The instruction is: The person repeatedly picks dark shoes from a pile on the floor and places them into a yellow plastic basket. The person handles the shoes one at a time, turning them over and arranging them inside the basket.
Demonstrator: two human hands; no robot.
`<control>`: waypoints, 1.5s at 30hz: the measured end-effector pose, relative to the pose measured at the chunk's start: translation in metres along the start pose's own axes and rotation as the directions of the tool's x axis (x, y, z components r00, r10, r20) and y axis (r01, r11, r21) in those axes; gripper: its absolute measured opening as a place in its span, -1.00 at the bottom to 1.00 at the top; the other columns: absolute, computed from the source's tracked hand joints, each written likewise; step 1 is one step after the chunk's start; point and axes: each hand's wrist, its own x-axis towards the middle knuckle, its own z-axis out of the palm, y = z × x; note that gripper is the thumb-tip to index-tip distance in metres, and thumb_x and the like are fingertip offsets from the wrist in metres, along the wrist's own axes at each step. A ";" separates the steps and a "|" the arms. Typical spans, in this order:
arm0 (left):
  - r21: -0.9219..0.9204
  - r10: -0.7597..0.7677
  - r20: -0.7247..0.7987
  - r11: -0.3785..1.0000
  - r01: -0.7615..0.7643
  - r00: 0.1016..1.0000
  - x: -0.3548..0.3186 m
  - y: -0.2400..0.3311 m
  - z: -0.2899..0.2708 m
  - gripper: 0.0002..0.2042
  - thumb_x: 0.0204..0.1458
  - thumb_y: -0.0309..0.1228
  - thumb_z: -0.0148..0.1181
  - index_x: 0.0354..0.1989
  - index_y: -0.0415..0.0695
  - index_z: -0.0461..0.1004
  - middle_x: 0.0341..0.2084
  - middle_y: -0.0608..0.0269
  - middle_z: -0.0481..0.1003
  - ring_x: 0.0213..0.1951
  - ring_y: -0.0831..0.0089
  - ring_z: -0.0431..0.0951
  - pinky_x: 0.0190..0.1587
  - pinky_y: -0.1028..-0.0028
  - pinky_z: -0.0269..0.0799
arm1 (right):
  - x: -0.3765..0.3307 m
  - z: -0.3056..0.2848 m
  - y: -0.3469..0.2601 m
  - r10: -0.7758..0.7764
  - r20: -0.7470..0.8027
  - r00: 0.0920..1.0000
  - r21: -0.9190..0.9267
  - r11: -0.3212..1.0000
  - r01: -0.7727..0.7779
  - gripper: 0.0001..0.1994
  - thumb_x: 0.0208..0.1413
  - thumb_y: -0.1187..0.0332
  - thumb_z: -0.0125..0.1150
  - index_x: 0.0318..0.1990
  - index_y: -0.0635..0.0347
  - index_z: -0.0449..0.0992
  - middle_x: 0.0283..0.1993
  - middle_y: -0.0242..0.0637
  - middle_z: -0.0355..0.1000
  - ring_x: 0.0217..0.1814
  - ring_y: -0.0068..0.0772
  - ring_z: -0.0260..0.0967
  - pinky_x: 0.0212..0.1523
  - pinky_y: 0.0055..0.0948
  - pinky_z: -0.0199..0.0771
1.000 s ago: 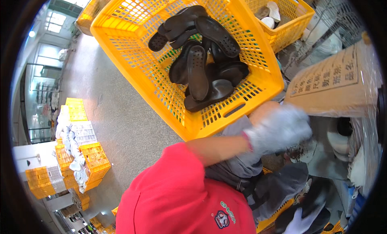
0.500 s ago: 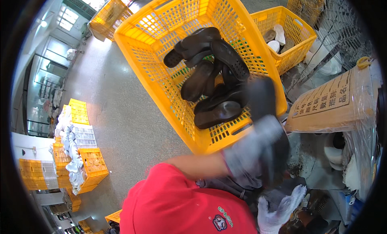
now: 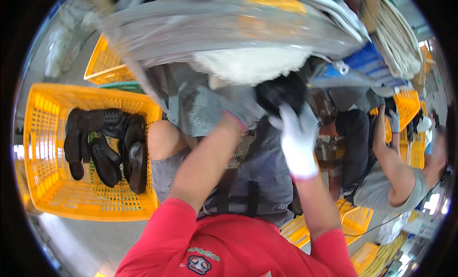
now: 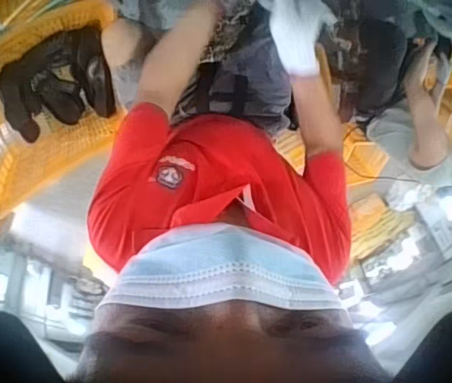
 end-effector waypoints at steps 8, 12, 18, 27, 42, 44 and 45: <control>-0.180 -0.644 0.118 0.734 0.654 0.756 -0.032 0.007 -0.046 -0.49 0.25 -0.22 0.47 0.23 -0.32 0.55 -0.04 0.26 0.62 -0.01 0.51 0.59 0.07 0.43 0.54 | 0.105 0.012 0.024 -0.073 0.184 0.980 -0.408 0.902 0.144 -0.70 0.22 0.22 0.24 -0.09 0.27 0.71 -0.25 0.09 0.68 -0.19 0.24 0.65 -0.11 -0.03 0.63; -0.857 -0.590 0.140 0.329 0.395 0.795 -0.015 0.008 0.022 -0.57 0.42 -0.18 0.29 0.30 -0.19 0.55 0.12 0.19 0.64 0.08 0.32 0.65 0.27 0.29 0.56 | 0.008 -0.007 -0.005 0.014 0.117 0.993 -0.488 0.872 0.045 -0.19 0.05 0.28 0.48 0.43 0.36 0.22 0.28 0.21 0.43 0.37 0.14 0.44 0.37 -0.14 0.39; -0.902 -0.400 0.207 0.277 0.332 0.893 0.028 -0.031 0.030 -0.46 0.45 -0.03 0.20 0.39 -0.19 0.47 0.24 0.17 0.58 0.17 0.28 0.59 0.34 0.28 0.49 | 0.043 -0.001 0.000 -0.286 -0.138 0.948 -0.479 0.857 0.189 -0.03 -0.03 0.35 0.43 0.57 0.42 0.15 0.32 0.36 0.47 0.41 0.24 0.49 0.42 -0.13 0.47; -0.469 -0.672 -0.038 0.666 0.581 0.740 -0.036 -0.044 -0.024 -0.51 0.47 -0.26 0.20 0.41 -0.37 0.43 0.23 0.14 0.54 0.20 0.45 0.49 0.33 0.43 0.36 | 0.099 0.025 0.018 0.140 -0.188 0.972 -0.343 0.918 -0.198 -0.41 0.05 0.13 0.41 0.10 0.44 0.51 -0.04 0.27 0.63 0.15 0.30 0.60 0.21 -0.01 0.58; -0.963 -0.559 0.271 -0.164 0.216 0.784 -0.044 -0.009 -0.010 -0.31 0.34 0.29 0.13 0.28 -0.12 0.47 0.03 0.03 0.59 0.02 0.09 0.64 0.06 0.05 0.66 | -0.052 0.016 0.027 -0.290 0.673 0.680 -0.579 0.365 0.729 -0.47 0.00 0.39 0.51 0.21 0.14 0.66 0.10 -0.04 0.68 0.12 0.00 0.67 0.21 -0.17 0.67; -0.977 -0.526 0.214 -0.138 0.165 0.823 -0.041 -0.031 -0.014 -0.32 0.30 0.30 0.16 0.14 -0.16 0.50 -0.22 0.06 0.59 -0.23 0.09 0.64 -0.17 0.11 0.63 | -0.058 0.030 0.051 -0.332 0.478 0.813 -0.660 0.476 0.582 -0.49 0.09 0.36 0.53 0.23 0.22 0.64 0.15 0.01 0.66 0.18 0.04 0.66 0.23 -0.15 0.65; -0.980 -0.453 0.196 -0.126 0.155 0.870 -0.037 -0.042 -0.014 -0.32 0.28 0.31 0.17 0.07 -0.18 0.52 -0.34 0.07 0.59 -0.36 0.10 0.63 -0.28 0.14 0.62 | -0.053 0.038 0.059 -0.227 0.357 0.906 -0.720 0.551 0.422 -0.52 0.16 0.38 0.51 0.24 0.27 0.63 0.17 0.02 0.66 0.20 0.06 0.64 0.24 -0.16 0.64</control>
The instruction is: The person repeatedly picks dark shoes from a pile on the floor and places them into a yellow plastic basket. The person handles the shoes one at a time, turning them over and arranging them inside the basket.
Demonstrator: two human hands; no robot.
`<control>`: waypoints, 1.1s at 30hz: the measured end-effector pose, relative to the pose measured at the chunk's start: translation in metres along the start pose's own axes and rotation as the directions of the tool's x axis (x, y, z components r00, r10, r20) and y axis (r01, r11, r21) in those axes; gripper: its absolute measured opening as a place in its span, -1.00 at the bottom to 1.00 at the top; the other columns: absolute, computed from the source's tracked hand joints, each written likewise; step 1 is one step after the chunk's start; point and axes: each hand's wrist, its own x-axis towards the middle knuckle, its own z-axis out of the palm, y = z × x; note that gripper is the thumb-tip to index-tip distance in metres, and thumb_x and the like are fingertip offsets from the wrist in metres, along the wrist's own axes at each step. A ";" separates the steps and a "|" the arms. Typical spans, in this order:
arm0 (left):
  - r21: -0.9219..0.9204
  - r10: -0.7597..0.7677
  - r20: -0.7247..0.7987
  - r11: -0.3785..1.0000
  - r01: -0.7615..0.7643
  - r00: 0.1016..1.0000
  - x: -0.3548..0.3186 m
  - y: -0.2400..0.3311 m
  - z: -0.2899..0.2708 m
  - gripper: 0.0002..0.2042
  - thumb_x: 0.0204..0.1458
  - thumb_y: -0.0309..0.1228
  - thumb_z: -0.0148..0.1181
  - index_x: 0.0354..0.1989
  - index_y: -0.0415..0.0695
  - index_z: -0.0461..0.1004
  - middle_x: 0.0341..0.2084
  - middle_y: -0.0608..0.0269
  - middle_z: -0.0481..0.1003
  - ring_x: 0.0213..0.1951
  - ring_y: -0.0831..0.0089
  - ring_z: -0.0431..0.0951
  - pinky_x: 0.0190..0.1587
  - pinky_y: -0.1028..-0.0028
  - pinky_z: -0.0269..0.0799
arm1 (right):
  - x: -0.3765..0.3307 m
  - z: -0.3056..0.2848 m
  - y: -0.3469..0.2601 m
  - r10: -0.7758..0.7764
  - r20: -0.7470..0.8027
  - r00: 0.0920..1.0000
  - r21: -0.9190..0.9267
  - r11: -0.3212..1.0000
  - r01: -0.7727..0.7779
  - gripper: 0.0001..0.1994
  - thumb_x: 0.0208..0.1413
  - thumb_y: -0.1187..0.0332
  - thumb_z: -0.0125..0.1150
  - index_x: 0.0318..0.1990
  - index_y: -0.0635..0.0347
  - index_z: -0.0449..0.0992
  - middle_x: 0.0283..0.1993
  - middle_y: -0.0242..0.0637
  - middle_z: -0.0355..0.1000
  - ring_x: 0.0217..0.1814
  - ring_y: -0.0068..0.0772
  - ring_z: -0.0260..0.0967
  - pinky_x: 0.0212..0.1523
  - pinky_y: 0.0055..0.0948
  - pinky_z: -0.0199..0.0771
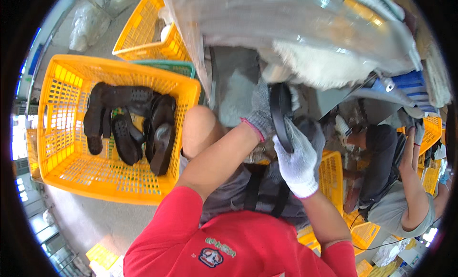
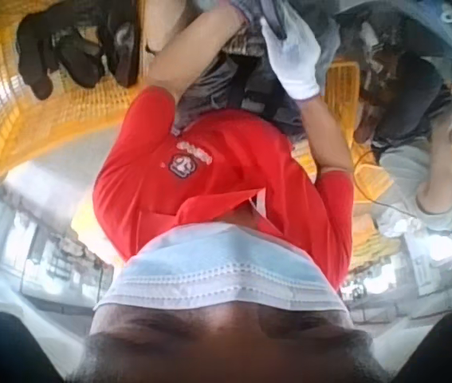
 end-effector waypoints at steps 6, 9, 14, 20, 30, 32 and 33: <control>0.894 0.556 0.405 -0.075 -0.441 0.726 0.012 -0.006 -0.032 -0.50 0.51 0.05 -0.05 0.19 -0.19 0.49 -0.08 0.15 0.62 -0.03 0.33 0.64 0.06 0.28 0.57 | 0.122 -0.005 -0.021 -0.033 -0.009 0.999 -0.246 0.969 0.030 -0.62 0.26 0.10 0.39 0.01 0.24 0.69 -0.14 0.02 0.68 -0.07 0.06 0.68 -0.02 -0.08 0.66; 0.702 0.294 0.038 0.673 -0.235 0.955 0.009 -0.008 -0.031 -0.49 0.55 0.03 -0.17 0.25 -0.18 0.46 0.05 0.11 0.62 0.11 0.30 0.61 0.20 0.22 0.54 | 0.127 -0.022 -0.036 0.205 0.221 0.953 0.194 0.949 -0.249 -0.53 0.11 0.01 0.47 -0.05 0.26 0.68 -0.11 0.00 0.68 -0.07 -0.07 0.68 -0.01 -0.11 0.61; 0.171 0.019 -0.007 0.985 -0.018 1.000 0.024 0.001 -0.014 -0.46 0.54 0.05 -0.17 0.32 -0.17 0.42 0.13 0.09 0.58 0.19 0.28 0.57 0.25 0.22 0.51 | 0.084 -0.036 -0.054 0.207 0.303 0.930 0.267 0.919 -0.291 -0.16 0.07 -0.06 0.54 0.44 0.23 0.45 0.06 -0.09 0.66 0.06 -0.06 0.64 0.16 -0.19 0.55; 0.223 0.193 0.016 0.956 -0.191 0.981 0.017 -0.012 0.003 -0.43 0.53 0.08 -0.17 0.40 -0.15 0.37 0.23 0.07 0.52 0.27 0.25 0.51 0.31 0.21 0.49 | 0.101 -0.033 -0.052 0.124 0.317 0.940 0.283 0.934 -0.218 -0.38 0.17 0.26 0.47 0.34 0.34 0.44 0.25 0.20 0.52 0.22 0.31 0.53 0.32 -0.04 0.51; 0.275 0.231 0.072 0.930 -0.242 0.970 0.007 -0.007 -0.004 -0.35 0.51 0.13 -0.16 0.53 -0.12 0.28 0.40 0.03 0.44 0.42 0.21 0.42 0.40 0.20 0.44 | 0.068 0.001 0.004 0.100 0.048 0.994 0.080 0.991 -0.103 -0.61 0.11 0.15 0.59 -0.08 0.23 0.64 -0.24 -0.05 0.67 -0.25 -0.02 0.71 -0.15 -0.14 0.70; 0.297 0.369 0.091 0.876 -0.379 0.925 -0.001 -0.011 -0.006 -0.33 0.51 0.14 -0.16 0.55 -0.12 0.26 0.43 0.03 0.42 0.45 0.20 0.40 0.42 0.20 0.43 | 0.098 0.010 0.012 -0.024 -0.022 0.999 -0.044 0.999 0.023 -0.55 0.11 0.05 0.58 -0.06 0.22 0.65 -0.22 -0.02 0.68 -0.19 0.08 0.70 -0.13 -0.11 0.69; 0.240 0.338 0.128 0.902 -0.360 0.932 -0.003 -0.013 -0.008 -0.36 0.52 0.13 -0.17 0.49 -0.12 0.31 0.36 0.06 0.47 0.35 0.21 0.47 0.38 0.22 0.46 | 0.109 0.008 0.006 -0.189 -0.090 0.978 -0.057 0.981 0.185 -0.52 0.11 0.00 0.58 -0.06 0.22 0.65 -0.21 -0.01 0.68 -0.14 0.13 0.69 -0.10 -0.09 0.69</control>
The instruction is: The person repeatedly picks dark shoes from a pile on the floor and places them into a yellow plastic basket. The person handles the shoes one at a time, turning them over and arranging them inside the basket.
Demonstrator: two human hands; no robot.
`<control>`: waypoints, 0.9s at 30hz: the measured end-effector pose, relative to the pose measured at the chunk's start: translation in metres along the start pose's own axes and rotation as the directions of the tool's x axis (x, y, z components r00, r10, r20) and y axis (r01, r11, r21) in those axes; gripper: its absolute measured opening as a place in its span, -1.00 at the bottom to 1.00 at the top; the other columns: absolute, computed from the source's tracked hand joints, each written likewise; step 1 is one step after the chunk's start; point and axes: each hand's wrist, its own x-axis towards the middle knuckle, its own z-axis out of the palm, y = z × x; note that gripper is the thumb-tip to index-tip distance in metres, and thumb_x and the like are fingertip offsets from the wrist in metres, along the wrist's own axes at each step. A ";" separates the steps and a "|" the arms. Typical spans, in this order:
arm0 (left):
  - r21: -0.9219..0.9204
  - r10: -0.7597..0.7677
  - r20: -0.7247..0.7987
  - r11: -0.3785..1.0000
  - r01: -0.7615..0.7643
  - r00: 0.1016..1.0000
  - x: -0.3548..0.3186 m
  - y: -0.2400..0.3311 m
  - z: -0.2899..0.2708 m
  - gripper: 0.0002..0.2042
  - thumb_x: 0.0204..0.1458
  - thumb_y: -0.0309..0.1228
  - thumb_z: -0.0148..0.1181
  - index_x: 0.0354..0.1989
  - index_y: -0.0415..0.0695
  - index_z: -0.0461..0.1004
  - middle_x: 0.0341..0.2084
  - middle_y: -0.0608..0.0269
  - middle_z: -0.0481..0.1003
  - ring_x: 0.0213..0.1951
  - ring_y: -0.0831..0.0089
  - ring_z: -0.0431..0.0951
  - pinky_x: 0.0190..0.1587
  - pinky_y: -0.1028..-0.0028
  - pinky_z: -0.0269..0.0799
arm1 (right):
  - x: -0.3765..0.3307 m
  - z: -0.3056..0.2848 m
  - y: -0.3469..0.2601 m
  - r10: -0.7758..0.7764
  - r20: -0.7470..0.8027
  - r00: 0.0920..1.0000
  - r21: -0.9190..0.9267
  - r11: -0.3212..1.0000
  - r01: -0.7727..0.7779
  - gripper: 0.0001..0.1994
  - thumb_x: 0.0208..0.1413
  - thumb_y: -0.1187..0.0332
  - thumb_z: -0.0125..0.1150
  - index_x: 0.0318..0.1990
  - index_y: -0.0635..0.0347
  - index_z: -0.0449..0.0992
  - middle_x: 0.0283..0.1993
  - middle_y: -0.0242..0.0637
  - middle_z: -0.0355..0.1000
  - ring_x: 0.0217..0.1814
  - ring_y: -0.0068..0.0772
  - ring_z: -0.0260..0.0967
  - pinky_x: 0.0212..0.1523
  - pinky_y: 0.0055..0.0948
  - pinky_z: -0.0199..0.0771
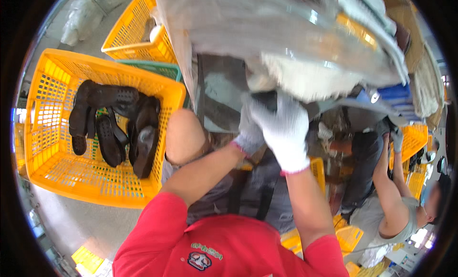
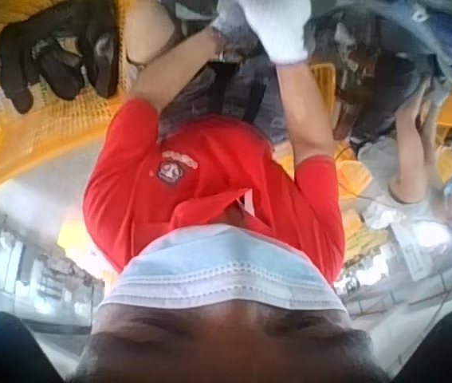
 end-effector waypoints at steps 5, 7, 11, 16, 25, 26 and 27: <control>-0.237 -0.244 -0.097 0.947 0.216 0.965 -0.002 -0.006 0.005 -0.49 0.44 0.03 -0.02 0.30 -0.14 0.40 0.13 0.17 0.48 0.18 0.24 0.49 0.19 0.26 0.46 | -0.015 -0.052 -0.074 0.259 0.112 0.959 0.058 0.962 -0.266 -0.34 0.02 0.11 0.63 0.23 0.24 0.56 -0.01 0.10 0.61 0.03 0.23 0.61 0.09 -0.07 0.62; -0.190 -0.290 -0.012 0.940 0.283 0.957 0.013 -0.009 0.010 -0.71 0.44 -0.12 0.03 0.05 -0.06 0.50 -0.23 0.19 0.52 -0.13 0.23 0.57 -0.16 0.15 0.52 | -0.019 -0.068 -0.093 0.324 0.349 0.879 -0.160 0.945 -0.285 -0.52 0.02 0.16 0.57 0.03 0.23 0.59 -0.17 0.08 0.56 -0.03 0.27 0.58 -0.01 0.05 0.58; -0.144 -0.340 -0.020 0.932 0.334 0.940 0.043 -0.007 0.024 -0.67 0.47 -0.13 -0.07 0.14 -0.04 0.53 -0.30 0.11 0.56 -0.24 0.06 0.60 -0.34 0.05 0.58 | 0.012 -0.055 -0.074 0.254 0.364 0.896 -0.208 0.960 -0.187 -0.69 0.17 0.17 0.31 -0.10 0.23 0.61 -0.26 0.14 0.58 -0.30 0.26 0.52 -0.23 0.09 0.56; 0.779 -0.188 -0.188 0.569 0.263 0.964 -0.012 0.052 0.028 -0.71 0.47 -0.17 0.01 0.05 -0.04 0.60 -0.13 0.03 0.62 -0.04 0.06 0.62 0.01 0.10 0.53 | -0.054 -0.082 -0.070 0.204 0.358 0.911 0.101 0.962 -0.254 -0.48 0.13 0.43 0.38 0.28 0.35 0.60 0.03 0.08 0.66 0.05 -0.03 0.65 0.18 -0.19 0.57; 0.528 0.699 -0.411 -0.340 0.778 0.585 -0.207 0.258 -0.166 0.10 -0.12 0.18 0.56 0.52 -0.26 0.23 0.30 -0.20 0.45 0.37 -0.09 0.45 0.36 0.05 0.42 | -0.313 -0.178 0.102 0.043 0.707 0.706 -0.288 0.929 0.232 -0.59 0.05 0.24 0.47 0.10 -0.02 0.73 0.10 0.00 0.69 0.12 -0.09 0.69 0.14 -0.18 0.69; 0.556 0.610 -0.521 -0.289 0.779 0.597 -0.220 0.268 -0.186 0.15 -0.12 0.27 0.52 0.55 -0.24 0.19 0.40 -0.19 0.38 0.40 -0.10 0.43 0.37 0.09 0.41 | -0.303 -0.176 0.113 -0.042 0.730 0.682 -0.248 0.914 0.322 -0.59 0.07 0.27 0.48 0.12 -0.04 0.72 0.12 -0.04 0.70 0.16 -0.11 0.68 0.19 -0.08 0.67; 0.605 0.573 -0.531 -0.261 0.753 0.625 -0.227 0.277 -0.201 0.08 -0.04 0.26 0.46 0.53 -0.24 0.23 0.38 -0.23 0.41 0.38 -0.11 0.46 0.36 0.09 0.43 | -0.287 -0.170 0.119 0.312 0.604 0.733 -0.334 0.935 -0.122 -0.55 0.15 0.37 0.39 0.23 0.18 0.63 0.15 0.03 0.66 0.18 -0.04 0.64 0.23 -0.13 0.59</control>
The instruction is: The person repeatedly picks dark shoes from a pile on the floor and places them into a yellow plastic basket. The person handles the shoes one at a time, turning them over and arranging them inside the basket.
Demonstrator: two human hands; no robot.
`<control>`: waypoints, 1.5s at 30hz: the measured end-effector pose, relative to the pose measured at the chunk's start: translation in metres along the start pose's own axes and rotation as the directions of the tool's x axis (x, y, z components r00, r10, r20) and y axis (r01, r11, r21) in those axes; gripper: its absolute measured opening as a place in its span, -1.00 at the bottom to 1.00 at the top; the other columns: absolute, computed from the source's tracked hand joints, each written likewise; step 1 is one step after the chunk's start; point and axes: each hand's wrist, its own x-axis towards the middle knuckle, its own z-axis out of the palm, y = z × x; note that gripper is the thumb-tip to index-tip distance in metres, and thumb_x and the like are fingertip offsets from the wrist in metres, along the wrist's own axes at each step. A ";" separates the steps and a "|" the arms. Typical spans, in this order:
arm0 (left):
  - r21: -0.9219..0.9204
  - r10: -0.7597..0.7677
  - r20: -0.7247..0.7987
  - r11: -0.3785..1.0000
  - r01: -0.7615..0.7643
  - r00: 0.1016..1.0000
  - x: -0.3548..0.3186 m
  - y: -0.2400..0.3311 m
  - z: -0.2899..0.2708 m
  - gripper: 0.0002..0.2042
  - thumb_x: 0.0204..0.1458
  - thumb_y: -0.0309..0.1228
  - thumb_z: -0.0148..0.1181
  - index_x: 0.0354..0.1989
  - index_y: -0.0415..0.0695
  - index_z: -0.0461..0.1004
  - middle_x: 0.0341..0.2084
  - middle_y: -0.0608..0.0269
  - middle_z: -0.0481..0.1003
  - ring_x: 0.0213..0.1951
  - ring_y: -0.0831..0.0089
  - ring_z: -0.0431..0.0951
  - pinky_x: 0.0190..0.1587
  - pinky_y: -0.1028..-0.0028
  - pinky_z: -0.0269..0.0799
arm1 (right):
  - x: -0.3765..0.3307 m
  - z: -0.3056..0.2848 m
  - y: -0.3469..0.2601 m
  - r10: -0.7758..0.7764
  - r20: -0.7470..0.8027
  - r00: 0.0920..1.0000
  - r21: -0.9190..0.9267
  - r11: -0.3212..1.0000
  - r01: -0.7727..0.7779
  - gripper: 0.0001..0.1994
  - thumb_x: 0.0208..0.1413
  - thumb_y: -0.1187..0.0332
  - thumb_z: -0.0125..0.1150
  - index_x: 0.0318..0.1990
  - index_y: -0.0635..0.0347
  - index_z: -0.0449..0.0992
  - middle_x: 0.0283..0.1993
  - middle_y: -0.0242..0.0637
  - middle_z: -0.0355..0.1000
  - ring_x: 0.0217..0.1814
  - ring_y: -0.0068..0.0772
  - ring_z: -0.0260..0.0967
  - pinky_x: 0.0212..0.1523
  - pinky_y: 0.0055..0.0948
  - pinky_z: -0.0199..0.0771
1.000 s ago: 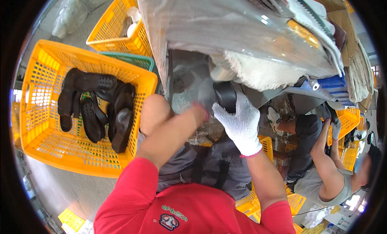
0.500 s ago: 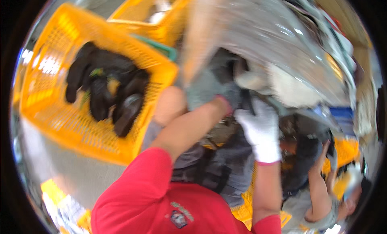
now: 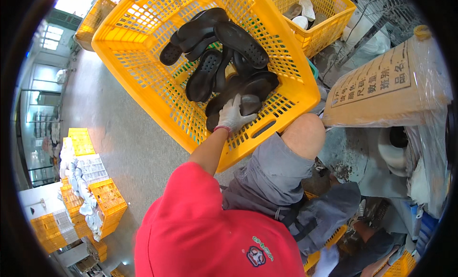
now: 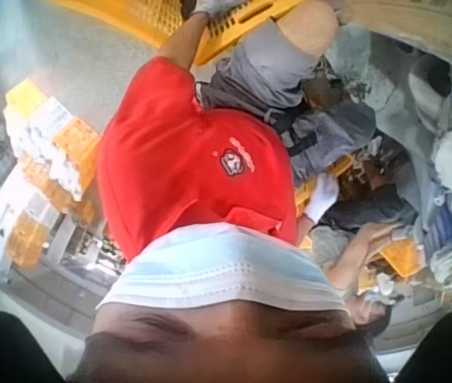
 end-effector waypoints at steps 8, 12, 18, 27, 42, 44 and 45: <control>0.024 0.594 -0.252 0.793 -0.609 0.764 -0.026 0.097 -0.102 -0.69 0.30 -0.27 0.12 0.14 -0.07 0.59 -0.12 -0.02 0.68 -0.10 -0.08 0.72 -0.06 0.08 0.66 | 0.110 -0.072 -0.180 0.094 -0.171 0.981 0.582 0.813 0.024 -0.33 0.27 0.29 0.39 0.46 0.45 0.39 0.37 -0.06 0.52 0.28 -0.22 0.54 0.22 -0.29 0.55; -0.501 0.979 0.167 0.187 -0.845 0.117 -0.113 0.219 -0.117 -0.73 0.35 -0.27 0.14 0.10 -0.06 0.61 -0.12 0.04 0.66 -0.09 0.07 0.72 0.00 0.17 0.63 | 0.128 -0.067 -0.243 -0.121 0.038 0.992 0.960 0.281 -0.002 -0.24 0.19 0.30 0.51 0.49 0.41 0.37 0.28 -0.21 0.50 0.20 -0.44 0.44 0.19 -0.44 0.49; -0.436 0.849 -0.387 0.175 -0.883 0.360 -0.170 0.320 -0.037 -0.37 0.09 -0.04 0.47 0.21 -0.22 0.50 -0.06 -0.15 0.58 0.01 -0.20 0.60 0.09 0.00 0.53 | 0.093 -0.131 -0.184 0.584 -0.225 0.780 0.940 0.341 0.016 -0.67 0.37 0.35 0.34 0.18 0.36 0.60 0.13 -0.14 0.64 0.03 -0.31 0.66 0.01 -0.31 0.70; -0.631 0.614 0.585 -0.065 0.773 0.530 -0.202 0.392 0.120 -0.70 0.54 -0.23 -0.01 0.21 -0.14 0.51 0.06 0.13 0.62 -0.02 0.28 0.70 -0.08 0.15 0.73 | 0.090 -0.074 -0.204 0.668 -0.333 0.666 0.934 0.331 0.134 -0.54 0.43 0.43 0.27 0.38 0.40 0.37 0.26 -0.02 0.53 0.18 -0.12 0.61 0.10 -0.17 0.82; -0.893 0.798 0.440 0.438 0.105 0.411 -0.128 0.368 0.101 -0.53 0.32 -0.34 0.34 0.31 -0.34 0.47 0.20 -0.05 0.57 0.23 0.21 0.59 0.25 0.34 0.55 | 0.292 -0.122 -0.118 0.043 -0.695 0.718 0.213 0.966 0.148 -0.74 0.25 0.15 0.31 -0.23 0.16 0.69 -0.14 0.05 0.58 -0.11 0.20 0.59 -0.09 0.04 0.61; -0.778 0.740 0.544 0.270 0.567 0.395 -0.155 0.389 0.108 -0.57 0.33 -0.34 0.35 0.27 -0.31 0.51 0.13 0.05 0.61 0.16 0.26 0.63 0.23 0.34 0.58 | 0.272 -0.139 -0.123 0.261 -0.455 0.851 0.733 0.653 0.191 -0.59 0.16 0.03 0.42 -0.17 0.28 0.73 0.02 0.17 0.62 0.04 0.26 0.60 0.09 0.01 0.58; -0.763 0.696 0.542 0.172 0.624 0.471 -0.167 0.402 0.112 -0.60 0.34 -0.33 0.34 0.25 -0.28 0.53 0.09 0.09 0.63 0.12 0.28 0.65 0.21 0.33 0.60 | 0.253 -0.141 -0.128 0.313 -0.269 0.911 0.786 0.617 0.020 -0.43 0.09 0.03 0.47 0.09 0.37 0.68 0.20 0.21 0.59 0.23 0.17 0.59 0.25 -0.09 0.56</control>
